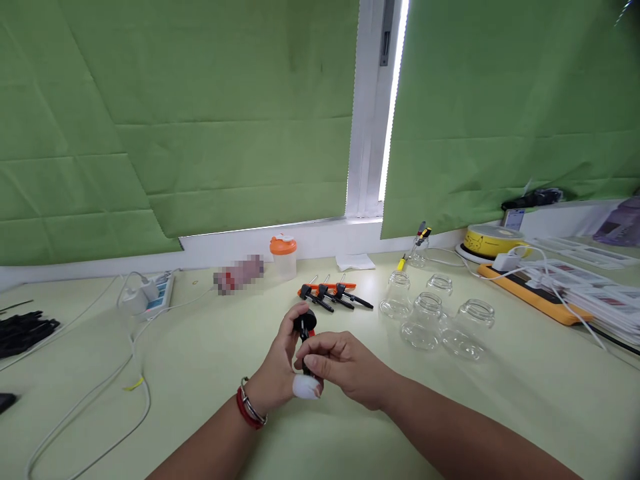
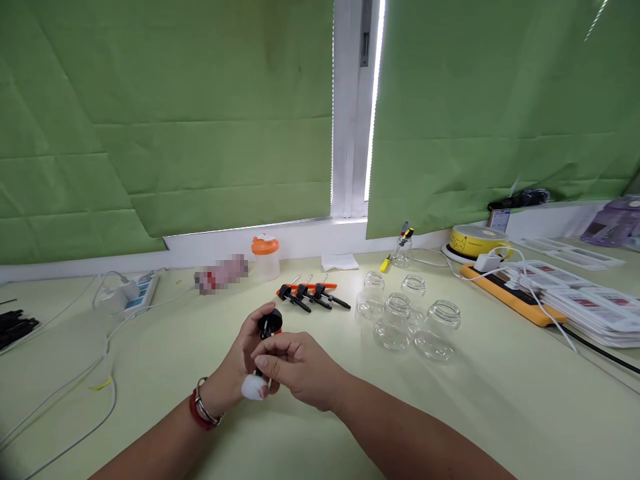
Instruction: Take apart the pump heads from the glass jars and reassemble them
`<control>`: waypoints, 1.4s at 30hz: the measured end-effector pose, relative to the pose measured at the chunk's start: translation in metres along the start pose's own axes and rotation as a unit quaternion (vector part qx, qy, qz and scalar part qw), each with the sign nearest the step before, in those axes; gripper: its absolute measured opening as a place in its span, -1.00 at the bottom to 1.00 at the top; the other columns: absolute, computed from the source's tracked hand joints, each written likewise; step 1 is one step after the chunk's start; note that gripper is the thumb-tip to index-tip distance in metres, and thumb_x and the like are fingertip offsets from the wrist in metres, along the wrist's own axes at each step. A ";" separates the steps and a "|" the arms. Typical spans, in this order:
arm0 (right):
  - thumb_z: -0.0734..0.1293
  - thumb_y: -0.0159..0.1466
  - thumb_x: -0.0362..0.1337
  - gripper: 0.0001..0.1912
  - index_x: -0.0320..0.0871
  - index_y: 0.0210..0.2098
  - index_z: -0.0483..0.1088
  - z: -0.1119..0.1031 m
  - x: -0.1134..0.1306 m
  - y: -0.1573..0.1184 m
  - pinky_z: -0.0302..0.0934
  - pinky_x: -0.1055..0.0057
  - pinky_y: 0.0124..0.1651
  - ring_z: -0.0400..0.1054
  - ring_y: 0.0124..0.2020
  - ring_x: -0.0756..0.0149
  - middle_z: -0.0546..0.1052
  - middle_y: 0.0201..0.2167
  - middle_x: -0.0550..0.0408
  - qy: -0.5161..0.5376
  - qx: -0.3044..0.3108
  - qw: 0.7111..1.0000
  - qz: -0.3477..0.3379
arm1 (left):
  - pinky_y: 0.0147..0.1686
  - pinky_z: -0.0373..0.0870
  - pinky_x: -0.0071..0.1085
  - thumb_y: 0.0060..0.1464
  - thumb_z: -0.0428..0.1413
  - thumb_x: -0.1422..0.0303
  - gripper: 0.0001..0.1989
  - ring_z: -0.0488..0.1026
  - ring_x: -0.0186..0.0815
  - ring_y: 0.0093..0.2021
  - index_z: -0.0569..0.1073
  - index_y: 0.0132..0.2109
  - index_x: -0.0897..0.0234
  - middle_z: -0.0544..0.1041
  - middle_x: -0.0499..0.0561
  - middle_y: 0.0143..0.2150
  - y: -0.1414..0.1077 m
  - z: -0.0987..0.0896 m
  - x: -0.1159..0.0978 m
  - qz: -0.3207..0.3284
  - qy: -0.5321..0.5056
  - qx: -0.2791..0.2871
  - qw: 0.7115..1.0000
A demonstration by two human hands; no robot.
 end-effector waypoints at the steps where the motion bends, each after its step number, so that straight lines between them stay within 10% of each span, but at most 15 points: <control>1: 0.35 0.16 -0.16 -0.78 -0.21 -0.31 0.46 -0.003 -0.005 0.001 0.21 0.45 -0.42 0.28 -0.55 0.47 0.46 -0.44 0.10 -0.015 -0.011 1.000 0.016 | 0.06 0.24 -0.12 -0.51 0.42 0.24 0.11 0.21 0.01 0.14 0.05 0.23 0.01 0.03 0.15 0.27 0.001 -0.005 -0.003 0.035 0.039 -0.020 0.998; 4: 0.33 0.11 -0.36 -0.91 -0.18 -0.36 0.45 -0.017 -0.023 0.004 0.13 0.50 -0.50 0.27 -0.59 0.45 0.39 -0.61 0.20 -0.076 -0.048 0.994 0.060 | 0.26 -0.13 -0.09 -0.51 0.42 0.32 0.10 -0.16 0.05 0.32 0.07 0.22 0.04 -0.19 0.10 0.36 0.002 -0.011 -0.004 0.084 0.111 -0.035 0.990; 11: 0.15 0.12 -0.55 -0.66 -0.15 -0.32 0.50 -0.041 -0.018 0.011 0.21 0.42 -0.31 0.34 -0.39 0.34 0.50 -0.34 0.06 -0.439 -0.081 0.890 -0.096 | 0.24 -0.03 -0.18 0.07 0.10 0.34 -0.51 -0.04 -0.14 0.32 0.18 0.15 0.12 0.02 0.10 0.32 -0.001 -0.042 0.001 0.070 0.226 -0.189 0.953; 26: 0.17 0.24 -0.37 -0.58 -0.17 0.10 0.30 -0.040 -0.052 0.036 0.05 0.20 0.17 0.16 0.14 0.12 0.29 0.15 -0.11 -0.630 -0.037 0.768 -0.111 | 0.16 0.11 -0.27 -0.11 -0.01 0.52 -0.67 0.26 -0.20 0.11 0.39 -0.14 0.25 0.35 0.08 0.03 0.014 -0.106 0.052 -0.020 0.298 -0.274 0.914; 33: 0.24 0.22 -0.06 -0.37 -0.05 0.24 0.07 -0.111 -0.047 0.042 -0.32 0.01 0.27 -0.27 0.33 0.00 -0.07 0.33 -0.07 -0.693 -0.158 0.703 -0.039 | -0.04 0.32 -0.26 -0.08 -0.02 0.50 -0.66 0.38 -0.18 -0.05 0.40 -0.10 0.27 0.41 0.11 -0.02 0.015 -0.146 0.084 -0.087 0.326 -0.378 0.862; 42: 0.17 0.23 0.07 -0.36 0.02 0.24 0.06 -0.162 -0.048 0.058 -0.24 0.01 0.21 -0.25 0.31 -0.07 -0.08 0.33 -0.09 -0.694 -0.211 0.688 -0.003 | 0.09 0.25 -0.26 -0.01 -0.07 0.54 -0.63 0.33 -0.18 0.09 0.42 -0.05 0.30 0.37 0.16 0.10 0.046 -0.148 0.086 -0.077 0.448 -0.337 0.824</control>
Point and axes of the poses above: each hand's wrist, its own y-axis towards the middle knuckle, its own z-axis out of the palm, x = y × z, the point moved 9 cm from there along y, towards the middle knuckle
